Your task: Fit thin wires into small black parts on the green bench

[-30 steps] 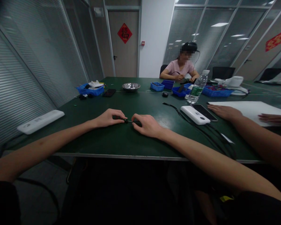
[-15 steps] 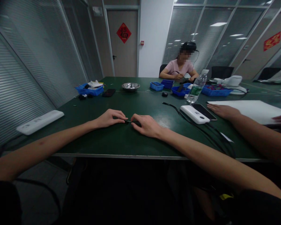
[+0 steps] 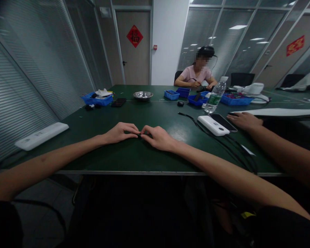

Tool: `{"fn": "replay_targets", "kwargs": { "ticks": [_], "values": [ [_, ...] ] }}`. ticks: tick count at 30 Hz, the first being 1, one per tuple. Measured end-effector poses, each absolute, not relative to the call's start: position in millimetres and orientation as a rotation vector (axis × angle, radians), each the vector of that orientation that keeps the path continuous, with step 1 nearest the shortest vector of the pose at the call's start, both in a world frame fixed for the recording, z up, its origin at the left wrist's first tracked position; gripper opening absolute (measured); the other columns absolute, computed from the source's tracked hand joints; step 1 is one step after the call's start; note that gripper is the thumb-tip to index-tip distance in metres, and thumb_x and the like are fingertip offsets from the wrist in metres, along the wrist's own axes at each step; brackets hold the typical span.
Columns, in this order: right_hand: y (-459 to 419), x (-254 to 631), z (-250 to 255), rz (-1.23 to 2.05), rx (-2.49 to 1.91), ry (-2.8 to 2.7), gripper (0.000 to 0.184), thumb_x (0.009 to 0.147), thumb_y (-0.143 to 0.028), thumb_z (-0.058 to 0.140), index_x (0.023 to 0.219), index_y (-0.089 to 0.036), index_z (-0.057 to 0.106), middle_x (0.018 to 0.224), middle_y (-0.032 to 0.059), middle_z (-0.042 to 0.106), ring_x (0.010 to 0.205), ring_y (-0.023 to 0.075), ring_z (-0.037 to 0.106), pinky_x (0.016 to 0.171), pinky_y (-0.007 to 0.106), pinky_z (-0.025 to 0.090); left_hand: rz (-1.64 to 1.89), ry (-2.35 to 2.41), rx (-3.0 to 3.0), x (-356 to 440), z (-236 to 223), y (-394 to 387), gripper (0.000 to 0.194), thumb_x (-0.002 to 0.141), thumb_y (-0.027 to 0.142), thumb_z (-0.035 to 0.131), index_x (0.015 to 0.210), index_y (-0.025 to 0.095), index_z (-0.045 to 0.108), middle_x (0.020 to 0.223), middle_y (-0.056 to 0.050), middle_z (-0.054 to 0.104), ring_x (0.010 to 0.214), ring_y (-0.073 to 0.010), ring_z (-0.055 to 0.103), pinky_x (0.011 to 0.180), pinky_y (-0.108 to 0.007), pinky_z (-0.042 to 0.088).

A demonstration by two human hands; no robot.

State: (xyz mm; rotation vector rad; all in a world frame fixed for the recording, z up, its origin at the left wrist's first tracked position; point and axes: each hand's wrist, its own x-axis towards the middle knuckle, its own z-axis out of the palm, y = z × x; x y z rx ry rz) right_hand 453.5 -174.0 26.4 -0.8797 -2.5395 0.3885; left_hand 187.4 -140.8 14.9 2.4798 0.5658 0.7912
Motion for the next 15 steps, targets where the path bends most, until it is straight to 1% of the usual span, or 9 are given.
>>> {"fn": "replay_targets", "kwargs": {
  "ticks": [2,6,8,11,15],
  "values": [
    [-174.6,452.1,26.9,0.372,-0.906,-2.540,0.021,0.106,-0.035,0.052,0.117,-0.020,0.062,0.088,0.0031,0.072,0.071,0.0160,0.063,0.066,0.026,0.040,0.787,0.570,2.451,188.4,15.5,-140.3,0.021,0.094,0.029,0.072,0.111,0.022,0.081,0.110,-0.010,0.076,0.101,-0.0215,0.071,0.091,-0.036,0.054],
    [-175.4,452.6,25.4,0.190,-0.852,-2.608,0.023,0.106,-0.035,0.051,0.123,-0.022,0.059,0.107,0.0076,0.073,0.084,0.0194,0.066,0.072,0.028,0.041,0.746,0.589,2.322,187.1,16.2,-135.2,0.022,0.093,0.032,0.074,0.110,0.021,0.082,0.111,-0.011,0.075,0.101,-0.0217,0.070,0.089,-0.034,0.054],
    [-176.1,453.1,25.5,0.144,-0.830,-2.632,0.023,0.106,-0.035,0.050,0.123,-0.023,0.060,0.111,0.0089,0.072,0.087,0.0203,0.066,0.072,0.029,0.042,0.714,0.603,2.257,185.6,16.5,-133.0,0.024,0.092,0.033,0.075,0.111,0.021,0.082,0.111,-0.011,0.075,0.100,-0.0215,0.070,0.087,-0.033,0.054],
    [-177.1,452.8,27.6,0.239,-0.837,-2.594,0.022,0.106,-0.035,0.051,0.121,-0.022,0.061,0.105,0.0073,0.073,0.083,0.0187,0.066,0.072,0.028,0.042,0.671,0.604,2.217,184.7,17.1,-133.5,0.026,0.090,0.034,0.077,0.111,0.020,0.081,0.110,-0.011,0.074,0.099,-0.0210,0.070,0.084,-0.032,0.054],
    [-177.9,450.2,30.2,0.471,-0.873,-2.503,0.020,0.106,-0.036,0.052,0.114,-0.021,0.062,0.087,0.0021,0.072,0.071,0.0153,0.063,0.067,0.026,0.041,0.724,0.585,2.278,187.5,16.7,-139.4,0.024,0.091,0.035,0.076,0.109,0.019,0.081,0.109,-0.011,0.073,0.098,-0.0206,0.068,0.086,-0.033,0.053]
  ]
}}
